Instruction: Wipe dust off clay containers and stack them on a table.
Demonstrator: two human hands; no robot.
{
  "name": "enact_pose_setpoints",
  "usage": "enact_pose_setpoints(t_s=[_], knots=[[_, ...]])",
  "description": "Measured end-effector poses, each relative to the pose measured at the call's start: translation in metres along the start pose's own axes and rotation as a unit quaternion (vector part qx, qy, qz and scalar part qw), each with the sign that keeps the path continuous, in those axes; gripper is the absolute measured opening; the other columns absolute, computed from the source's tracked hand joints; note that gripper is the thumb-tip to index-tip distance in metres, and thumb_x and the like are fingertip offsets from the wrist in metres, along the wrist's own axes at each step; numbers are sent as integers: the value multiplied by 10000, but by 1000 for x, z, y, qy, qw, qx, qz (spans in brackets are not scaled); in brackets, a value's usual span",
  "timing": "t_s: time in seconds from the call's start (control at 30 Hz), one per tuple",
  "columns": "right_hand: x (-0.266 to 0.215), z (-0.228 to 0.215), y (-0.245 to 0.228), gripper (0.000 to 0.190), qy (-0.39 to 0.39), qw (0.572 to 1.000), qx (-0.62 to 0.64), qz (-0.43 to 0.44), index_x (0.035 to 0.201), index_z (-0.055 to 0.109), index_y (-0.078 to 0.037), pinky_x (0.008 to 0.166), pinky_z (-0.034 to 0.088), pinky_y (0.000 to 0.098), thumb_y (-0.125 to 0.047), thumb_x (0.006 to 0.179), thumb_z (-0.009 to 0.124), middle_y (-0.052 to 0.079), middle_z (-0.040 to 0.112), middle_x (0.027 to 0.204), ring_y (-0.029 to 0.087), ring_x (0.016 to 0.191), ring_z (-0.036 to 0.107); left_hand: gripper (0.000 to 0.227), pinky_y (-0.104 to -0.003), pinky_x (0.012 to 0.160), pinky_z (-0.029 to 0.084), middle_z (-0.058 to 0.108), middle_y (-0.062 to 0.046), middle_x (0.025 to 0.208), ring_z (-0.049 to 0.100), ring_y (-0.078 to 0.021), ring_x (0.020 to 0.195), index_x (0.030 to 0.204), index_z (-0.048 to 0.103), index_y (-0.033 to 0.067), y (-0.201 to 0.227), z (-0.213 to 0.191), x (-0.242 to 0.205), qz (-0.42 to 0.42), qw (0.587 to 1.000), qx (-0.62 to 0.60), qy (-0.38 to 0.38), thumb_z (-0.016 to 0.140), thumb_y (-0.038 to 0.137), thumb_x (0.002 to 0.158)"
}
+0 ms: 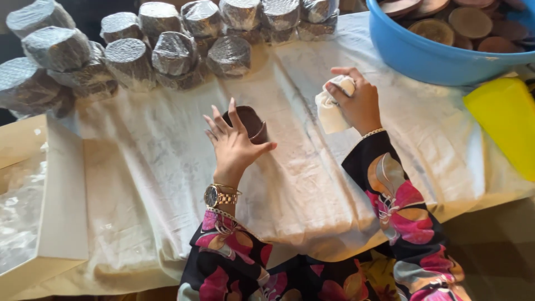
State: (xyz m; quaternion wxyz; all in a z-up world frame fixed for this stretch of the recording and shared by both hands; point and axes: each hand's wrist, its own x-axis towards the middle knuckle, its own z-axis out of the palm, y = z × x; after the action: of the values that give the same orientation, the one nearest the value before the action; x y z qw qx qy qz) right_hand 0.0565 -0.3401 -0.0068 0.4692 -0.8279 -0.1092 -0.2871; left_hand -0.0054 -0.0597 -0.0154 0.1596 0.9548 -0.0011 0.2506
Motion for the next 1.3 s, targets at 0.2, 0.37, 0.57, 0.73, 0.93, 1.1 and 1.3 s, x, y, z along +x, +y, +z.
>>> enact_pose_setpoints(t_s=[0.2,0.37,0.57,0.73,0.93,1.1,1.3], knots=[[-10,13,-7,321,-102,992,-73,-18,1138,742,-137,783,587,372,-369,920,787,116,776,938,258,871,762,1059,-510,1004,539,511,-197,1356,553,-408,1289,1398,345,93,2,7,-1,-75,990,-109,-39,930,546,640],[-9,10,-10,306,-59,994,-93,16,1127,749,-157,762,581,388,-383,922,769,107,776,931,272,866,762,1030,-423,890,589,544,-181,1312,652,-361,1143,1337,362,62,30,-3,-1,-25,971,-238,19,948,473,596],[-11,15,13,375,-69,992,-105,-29,1196,719,-148,761,577,394,-432,960,784,111,775,922,294,868,758,1217,-465,1015,511,524,-236,1368,576,-412,1268,1481,271,30,11,34,-6,98,969,-225,-21,980,481,601],[-1,28,83,777,-22,994,-63,89,1428,413,-73,1037,505,449,-624,989,741,251,594,1275,377,1191,639,949,-459,1054,474,555,-248,1411,562,-385,1308,1474,378,26,6,25,10,20,963,-270,4,886,470,807],[-9,13,47,1094,147,898,-412,-53,1543,264,-6,1044,418,571,-812,911,651,297,261,1534,524,1345,401,457,-430,999,515,671,-171,1333,642,-328,1230,1402,562,53,-6,40,11,-23,962,-268,44,634,253,998],[-25,30,7,747,8,959,-238,-153,1551,409,-190,1243,393,456,-592,1003,718,111,496,1558,322,1427,488,306,-395,907,564,752,-109,1191,736,-258,1076,1283,678,129,-3,38,11,-63,957,-281,-21,586,255,1020],[-48,54,-47,1069,-253,947,-159,-120,1465,404,-68,1024,433,496,-585,668,895,240,546,1371,389,1301,492,252,-399,812,582,774,-103,1083,759,-262,970,1188,711,126,-3,29,11,-41,963,-265,8,621,280,1009]])
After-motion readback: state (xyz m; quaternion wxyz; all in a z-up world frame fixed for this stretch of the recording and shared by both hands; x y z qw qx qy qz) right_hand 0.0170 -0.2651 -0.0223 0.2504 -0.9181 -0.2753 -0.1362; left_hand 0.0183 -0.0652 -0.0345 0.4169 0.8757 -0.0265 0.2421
